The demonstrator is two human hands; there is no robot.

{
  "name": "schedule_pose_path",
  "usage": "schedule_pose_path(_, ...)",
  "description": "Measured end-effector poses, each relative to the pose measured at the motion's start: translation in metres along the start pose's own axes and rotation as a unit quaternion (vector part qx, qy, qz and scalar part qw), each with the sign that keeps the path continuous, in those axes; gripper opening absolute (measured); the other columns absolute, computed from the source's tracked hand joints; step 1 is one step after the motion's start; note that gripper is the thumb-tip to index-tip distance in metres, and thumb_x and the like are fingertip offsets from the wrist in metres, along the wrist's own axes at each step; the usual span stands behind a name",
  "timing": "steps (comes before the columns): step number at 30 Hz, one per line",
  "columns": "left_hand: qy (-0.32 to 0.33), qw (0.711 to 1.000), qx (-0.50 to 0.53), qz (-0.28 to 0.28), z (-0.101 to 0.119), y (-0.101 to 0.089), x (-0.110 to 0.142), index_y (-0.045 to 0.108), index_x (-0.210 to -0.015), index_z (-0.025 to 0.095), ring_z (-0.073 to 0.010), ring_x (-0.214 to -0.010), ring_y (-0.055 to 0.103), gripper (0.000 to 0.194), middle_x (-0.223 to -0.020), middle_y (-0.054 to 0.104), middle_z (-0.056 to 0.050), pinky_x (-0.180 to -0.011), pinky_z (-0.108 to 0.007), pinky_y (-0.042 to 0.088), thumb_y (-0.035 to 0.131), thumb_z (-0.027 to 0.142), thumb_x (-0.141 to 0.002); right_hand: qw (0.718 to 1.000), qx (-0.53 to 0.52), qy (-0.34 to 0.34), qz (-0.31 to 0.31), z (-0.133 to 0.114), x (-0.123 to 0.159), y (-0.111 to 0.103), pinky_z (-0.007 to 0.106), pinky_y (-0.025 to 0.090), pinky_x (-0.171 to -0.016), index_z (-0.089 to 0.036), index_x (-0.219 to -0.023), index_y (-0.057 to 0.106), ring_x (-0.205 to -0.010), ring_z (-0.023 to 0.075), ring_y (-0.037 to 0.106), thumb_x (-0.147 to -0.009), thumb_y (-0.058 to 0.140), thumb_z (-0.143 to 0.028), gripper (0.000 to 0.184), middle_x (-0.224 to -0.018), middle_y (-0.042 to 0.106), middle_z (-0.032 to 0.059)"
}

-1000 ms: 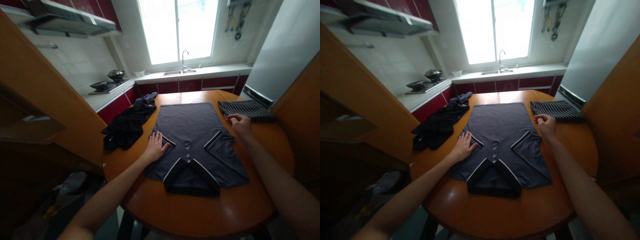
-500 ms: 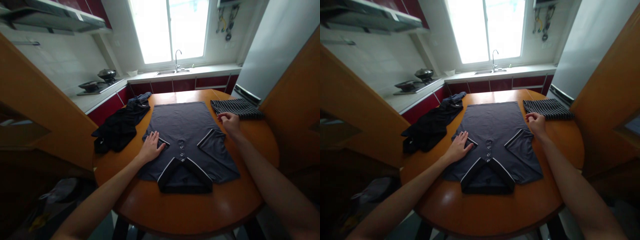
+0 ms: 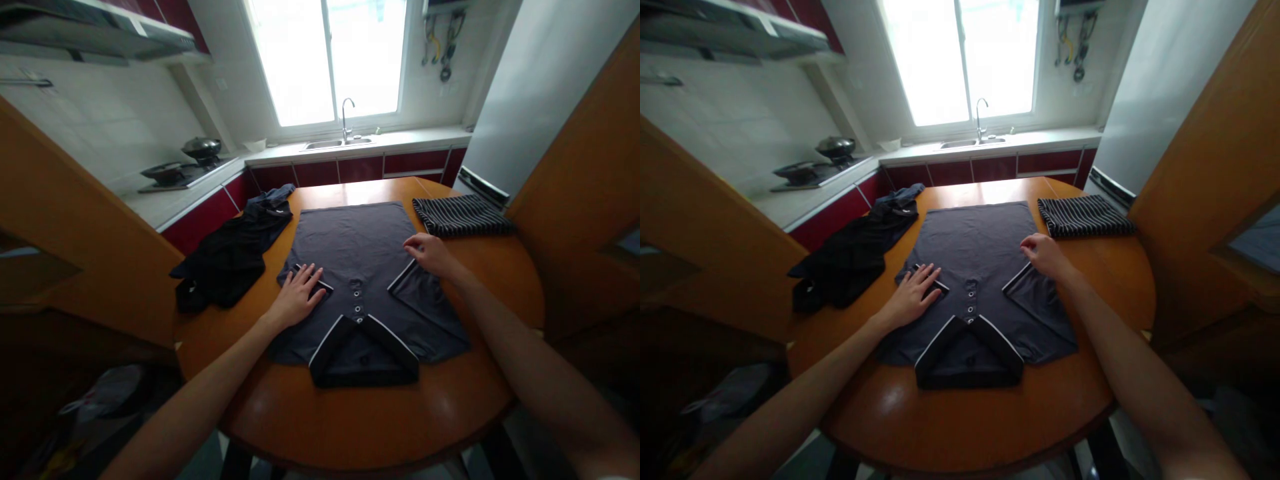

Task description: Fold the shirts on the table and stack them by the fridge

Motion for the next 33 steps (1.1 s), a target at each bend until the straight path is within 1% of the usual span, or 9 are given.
schedule_pose_path(3,0.013,1.000,0.005,-0.016,0.001,0.000,0.000,0.040,-0.155,0.026,-0.0310,-0.152,0.024,0.059,-0.163,0.032,-0.009,-0.121,-0.058,0.019,0.038,0.054,-0.103,0.994,0.091,0.005,-0.053,0.007,0.002,0.007,0.030,0.052,-0.086,-0.025,-0.085,0.077,-0.090,0.0212,0.068,-0.080,0.072,-0.028,0.007,-0.093,0.074,0.0049)
schedule_pose_path(6,0.018,0.999,0.007,-0.042,0.001,0.000,-0.001,0.040,-0.155,0.028,-0.0321,-0.153,0.021,0.058,-0.165,0.028,-0.008,-0.121,-0.059,0.017,0.038,0.055,-0.103,0.985,0.150,0.057,-0.061,0.026,0.002,0.005,0.030,0.052,-0.085,-0.025,-0.087,0.078,-0.092,0.0220,0.069,-0.080,0.074,-0.029,0.009,-0.096,0.075,0.0062)
schedule_pose_path(8,0.043,0.997,0.020,-0.058,0.005,-0.002,0.000,0.040,-0.155,0.029,-0.0321,-0.153,0.020,0.056,-0.165,0.028,-0.008,-0.121,-0.061,0.015,0.038,0.053,-0.103,0.980,0.162,0.095,-0.071,0.038,0.003,0.005,0.029,0.053,-0.079,-0.024,-0.086,0.077,-0.087,0.0211,0.071,-0.081,0.074,-0.030,0.008,-0.093,0.076,0.0056)
schedule_pose_path(11,0.105,0.991,0.058,-0.062,0.017,-0.010,0.003,0.046,-0.151,0.029,-0.0301,-0.152,0.025,0.051,-0.162,0.035,-0.007,-0.122,-0.058,0.015,0.040,0.047,-0.104,0.975,0.161,0.130,-0.086,0.048,0.004,0.007,0.027,0.052,-0.070,-0.023,-0.082,0.076,-0.077,0.0190,0.070,-0.081,0.074,-0.031,0.008,-0.086,0.077,0.0044)
schedule_pose_path(14,0.126,0.988,0.087,-0.023,0.027,-0.024,0.005,0.054,-0.142,0.026,-0.0284,-0.142,0.041,0.048,-0.149,0.050,-0.009,-0.121,-0.048,0.027,0.052,0.047,-0.099,0.975,0.159,0.131,-0.085,0.049,0.005,0.009,0.026,0.050,-0.065,-0.023,-0.079,0.076,-0.073,0.0183,0.070,-0.080,0.075,-0.031,0.008,-0.082,0.076,0.0042)
schedule_pose_path(17,0.112,0.990,0.089,0.010,0.032,-0.035,0.006,0.063,-0.120,0.022,-0.0275,-0.121,0.055,0.038,-0.123,0.062,-0.009,-0.110,-0.042,0.040,0.063,0.046,-0.091,0.974,0.153,0.143,-0.084,0.051,0.005,0.009,0.025,0.049,-0.062,-0.022,-0.077,0.076,-0.072,0.0185,0.070,-0.078,0.078,-0.033,0.011,-0.080,0.076,0.0045)
schedule_pose_path(21,0.115,0.988,0.095,-0.039,0.037,-0.032,0.008,0.058,-0.090,0.022,-0.0218,-0.092,0.061,0.010,-0.095,0.064,-0.004,-0.084,-0.032,0.048,0.058,0.033,-0.091,0.972,0.151,0.160,-0.087,0.054,0.005,0.009,0.026,0.049,-0.063,-0.021,-0.078,0.077,-0.073,0.0196,0.070,-0.077,0.079,-0.034,0.013,-0.081,0.076,0.0059)
schedule_pose_path(25,0.117,0.987,0.092,-0.053,0.037,-0.031,0.009,0.054,-0.083,0.022,-0.0172,-0.075,0.058,0.006,-0.083,0.062,-0.001,-0.068,-0.027,0.042,0.053,0.022,-0.089,0.966,0.173,0.164,-0.099,0.056,0.006,0.010,0.026,0.050,-0.069,-0.019,-0.082,0.078,-0.081,0.0214,0.071,-0.081,0.075,-0.034,0.015,-0.088,0.077,0.0089)
schedule_pose_path(33,0.121,0.986,0.102,-0.048,0.034,-0.027,0.008,0.054,-0.080,0.021,-0.0147,-0.067,0.053,0.006,-0.074,0.057,0.001,-0.064,-0.025,0.038,0.052,0.018,-0.086,0.960,0.169,0.192,-0.117,0.055,0.007,0.009,0.029,0.050,-0.077,-0.019,-0.083,0.077,-0.088,0.0222,0.071,-0.084,0.071,-0.031,0.014,-0.092,0.077,0.0096)
Point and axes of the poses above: each hand's wrist, its own x-axis away from the middle knuckle, its own y-axis out of the palm, z = x × y, the point moved 7 cm from there along -x, towards the middle knuckle
